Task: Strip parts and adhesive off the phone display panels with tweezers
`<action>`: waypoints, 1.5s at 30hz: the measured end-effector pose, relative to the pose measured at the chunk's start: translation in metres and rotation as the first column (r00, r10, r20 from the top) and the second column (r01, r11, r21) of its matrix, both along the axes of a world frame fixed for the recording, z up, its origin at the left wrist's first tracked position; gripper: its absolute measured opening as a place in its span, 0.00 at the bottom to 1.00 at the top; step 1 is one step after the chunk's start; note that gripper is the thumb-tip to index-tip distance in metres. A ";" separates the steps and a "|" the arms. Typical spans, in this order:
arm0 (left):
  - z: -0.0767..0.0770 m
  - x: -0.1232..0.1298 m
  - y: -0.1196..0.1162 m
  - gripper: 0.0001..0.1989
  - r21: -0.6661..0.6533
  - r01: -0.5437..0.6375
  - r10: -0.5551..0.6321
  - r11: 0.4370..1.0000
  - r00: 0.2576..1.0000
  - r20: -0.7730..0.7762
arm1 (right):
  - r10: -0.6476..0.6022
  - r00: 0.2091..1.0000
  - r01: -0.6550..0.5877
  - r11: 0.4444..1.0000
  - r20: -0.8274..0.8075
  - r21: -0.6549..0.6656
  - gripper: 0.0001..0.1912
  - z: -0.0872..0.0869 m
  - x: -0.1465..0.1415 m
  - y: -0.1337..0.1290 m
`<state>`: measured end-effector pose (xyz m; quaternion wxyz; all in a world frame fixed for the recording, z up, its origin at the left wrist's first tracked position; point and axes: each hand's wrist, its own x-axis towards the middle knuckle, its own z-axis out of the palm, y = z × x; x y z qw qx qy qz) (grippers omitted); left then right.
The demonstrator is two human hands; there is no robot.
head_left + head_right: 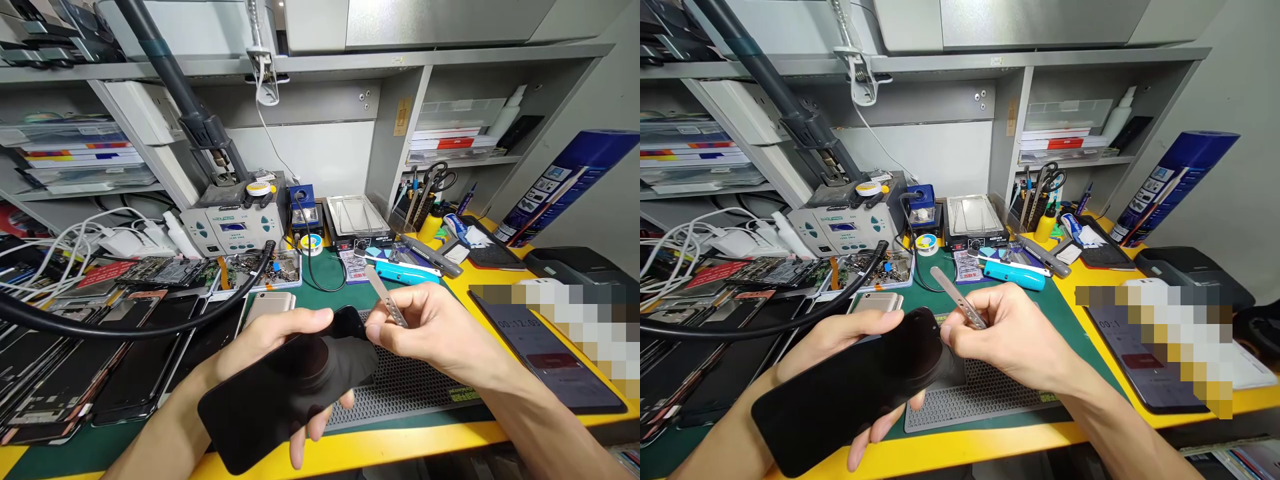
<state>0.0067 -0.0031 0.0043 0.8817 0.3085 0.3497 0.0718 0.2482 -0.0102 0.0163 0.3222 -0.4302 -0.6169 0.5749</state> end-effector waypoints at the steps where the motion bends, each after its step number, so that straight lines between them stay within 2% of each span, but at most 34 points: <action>1: 0.001 0.001 0.000 0.43 0.005 -0.004 0.004 1.000 1.000 0.003 | -0.001 1.000 0.001 1.000 0.000 -0.003 0.13 0.000 0.000 0.000; 12: 0.005 0.002 -0.003 0.39 0.074 -0.047 0.041 0.996 0.997 0.069 | 0.013 0.999 -0.012 0.999 -0.034 0.032 0.12 0.002 -0.001 0.002; 22: 0.009 0.003 0.002 0.37 -0.014 -0.048 0.049 0.999 0.999 0.025 | 0.003 1.000 -0.003 1.000 -0.005 0.015 0.13 0.001 0.001 -0.001; 27: 0.009 0.004 0.003 0.35 -0.018 -0.049 0.050 0.999 0.997 0.059 | 0.018 1.000 -0.018 1.000 -0.009 0.019 0.12 0.000 0.001 -0.001; 35: 0.013 0.003 0.001 0.31 0.076 -0.100 0.092 0.992 0.991 0.100 | 0.022 1.000 -0.022 1.000 0.001 -0.003 0.17 0.001 0.003 -0.002; 40: 0.013 0.003 -0.001 0.27 0.186 -0.160 0.127 0.969 0.976 0.177 | 0.024 0.999 -0.026 0.998 -0.041 -0.051 0.14 0.003 0.003 0.000; 45: 0.011 0.006 -0.006 0.26 0.239 -0.180 0.131 0.954 0.970 0.206 | 0.036 0.992 -0.049 0.994 -0.119 -0.102 0.12 0.006 0.003 0.001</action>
